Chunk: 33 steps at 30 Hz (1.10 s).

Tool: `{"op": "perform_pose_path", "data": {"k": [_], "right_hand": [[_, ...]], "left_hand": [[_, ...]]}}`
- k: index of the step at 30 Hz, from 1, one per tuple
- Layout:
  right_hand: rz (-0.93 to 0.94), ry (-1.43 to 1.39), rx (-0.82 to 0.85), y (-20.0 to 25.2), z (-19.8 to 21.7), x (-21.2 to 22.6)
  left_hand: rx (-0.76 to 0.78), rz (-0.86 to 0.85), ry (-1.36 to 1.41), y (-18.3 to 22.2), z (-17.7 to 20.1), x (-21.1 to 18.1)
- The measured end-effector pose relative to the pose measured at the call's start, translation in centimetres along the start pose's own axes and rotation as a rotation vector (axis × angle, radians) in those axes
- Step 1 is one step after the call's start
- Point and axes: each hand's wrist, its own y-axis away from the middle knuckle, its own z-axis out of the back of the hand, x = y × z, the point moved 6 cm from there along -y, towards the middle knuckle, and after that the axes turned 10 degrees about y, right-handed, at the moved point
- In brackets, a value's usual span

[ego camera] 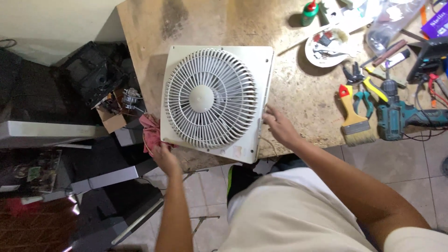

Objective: Reattaching a protective grill to a fan housing using an electric screwdriver and screws.

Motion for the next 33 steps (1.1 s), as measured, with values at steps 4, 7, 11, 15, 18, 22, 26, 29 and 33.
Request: {"op": "perform_pose_path", "data": {"k": [4, 7, 11, 15, 18, 22, 26, 29, 33], "right_hand": [[0.102, -0.071, -0.084, 0.4, 0.4, 4.5], [0.204, -0.036, -0.135, -2.9, 0.0, 1.6], [0.335, -0.004, -0.14, -4.4, -0.9, 4.0], [0.433, 0.172, -0.141, -6.8, 0.4, 3.3], [0.59, 0.462, -0.136, -6.7, 0.8, 4.3], [0.408, 0.712, -0.314, -7.0, 2.4, 4.2], [0.138, 0.354, -0.399, -10.8, 4.9, 1.4], [0.231, 0.576, -0.419, -13.2, 5.6, 2.0], [0.169, 0.255, -0.351, -14.6, 5.5, 1.4]], "left_hand": [[0.218, 0.028, 0.214, -8.8, -0.1, -0.2], [0.262, 0.112, 0.465, -1.7, -0.8, -9.4], [0.298, 0.09, 0.7, -6.1, -3.2, -0.2], [0.35, 0.087, 0.966, -5.3, -3.8, 4.9], [0.356, 0.236, 1.188, -3.8, -4.1, 6.1], [0.437, 0.148, 1.195, -1.1, -3.7, 4.0], [0.511, -0.173, 0.863, -1.1, -3.0, 0.5], [0.553, -0.133, 0.864, -2.1, -4.6, 0.5], [0.598, 0.029, 1.133, -1.8, -5.7, 0.9]]}}
